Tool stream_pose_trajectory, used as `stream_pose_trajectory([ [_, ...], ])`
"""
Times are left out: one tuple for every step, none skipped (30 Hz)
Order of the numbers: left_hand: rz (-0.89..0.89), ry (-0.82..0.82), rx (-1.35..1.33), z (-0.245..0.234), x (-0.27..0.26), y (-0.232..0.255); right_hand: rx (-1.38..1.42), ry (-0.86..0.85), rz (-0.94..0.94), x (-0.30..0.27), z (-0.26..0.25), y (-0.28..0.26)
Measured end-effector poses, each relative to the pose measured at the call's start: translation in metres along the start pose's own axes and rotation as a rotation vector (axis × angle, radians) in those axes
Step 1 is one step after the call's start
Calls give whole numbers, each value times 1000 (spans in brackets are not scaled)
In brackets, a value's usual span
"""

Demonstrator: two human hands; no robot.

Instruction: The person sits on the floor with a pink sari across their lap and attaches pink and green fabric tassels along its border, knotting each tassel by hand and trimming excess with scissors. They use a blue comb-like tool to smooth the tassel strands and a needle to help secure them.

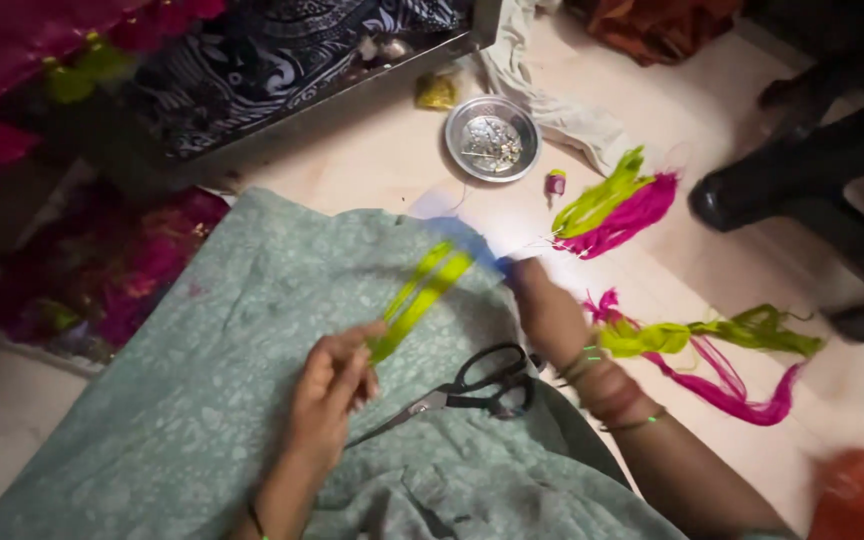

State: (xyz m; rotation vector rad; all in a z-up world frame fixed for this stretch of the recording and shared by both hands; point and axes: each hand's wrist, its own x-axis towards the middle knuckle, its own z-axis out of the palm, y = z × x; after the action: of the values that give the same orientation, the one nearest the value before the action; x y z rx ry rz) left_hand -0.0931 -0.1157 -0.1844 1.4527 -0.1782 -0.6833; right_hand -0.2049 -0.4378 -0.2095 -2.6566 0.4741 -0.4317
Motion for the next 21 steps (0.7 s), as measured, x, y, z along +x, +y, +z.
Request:
stream_pose_trajectory([
  [-2,-5,-4,-1,-3,-6,-6,-1,3,3,-8,-14],
  [83,-98,-197,-4,-4,-10,-62,-33,-172,9,-14,-30],
  [168,-193,-390,-8,-7,-14,-118,-64,-348,14,-20,-47],
  [177,-191,-394,-10,-5,-19,-123,-60,-357,21,-17,-29],
  [205,-115,-354,-13,-4,-24,-69,-34,-203,29,-14,-13],
  [231,-35,-315,-15,-5,-29,-14,-9,-51,36,-11,4],
  [238,-30,-320,-16,-2,-35,-16,-9,-60,43,-18,-9],
  [209,-42,-258,-16,3,-41,202,-171,304,49,-25,-21],
  [180,-54,-196,-16,8,-48,421,-335,667,56,-31,-32],
  [173,-58,-198,-16,5,-43,418,-336,675,58,-25,-19],
  [190,-67,-173,-16,1,-38,535,-156,759,59,-19,-4],
  [210,-77,-144,-17,-1,-32,652,31,836,61,-12,9],
  [204,-82,-142,-19,-4,-31,652,33,843,41,-3,10],
  [200,-75,-136,-24,1,-27,352,54,495,32,9,11],
  [196,-68,-129,-28,5,-23,52,75,146,23,21,11],
  [190,-70,-122,-31,-1,-27,58,74,154,20,2,-23],
  [158,-83,-155,-34,-7,-30,-10,-84,-117,18,-17,-57],
  [130,-102,-191,-36,-10,-33,-85,-233,-390,17,-38,-90],
  [129,-109,-186,-38,-13,-35,-84,-228,-383,20,-19,-56],
  [131,-31,-172,-39,-12,-35,-52,-166,-95,30,-1,-21],
  [133,47,-158,-41,-11,-36,-17,-100,192,41,17,13],
])
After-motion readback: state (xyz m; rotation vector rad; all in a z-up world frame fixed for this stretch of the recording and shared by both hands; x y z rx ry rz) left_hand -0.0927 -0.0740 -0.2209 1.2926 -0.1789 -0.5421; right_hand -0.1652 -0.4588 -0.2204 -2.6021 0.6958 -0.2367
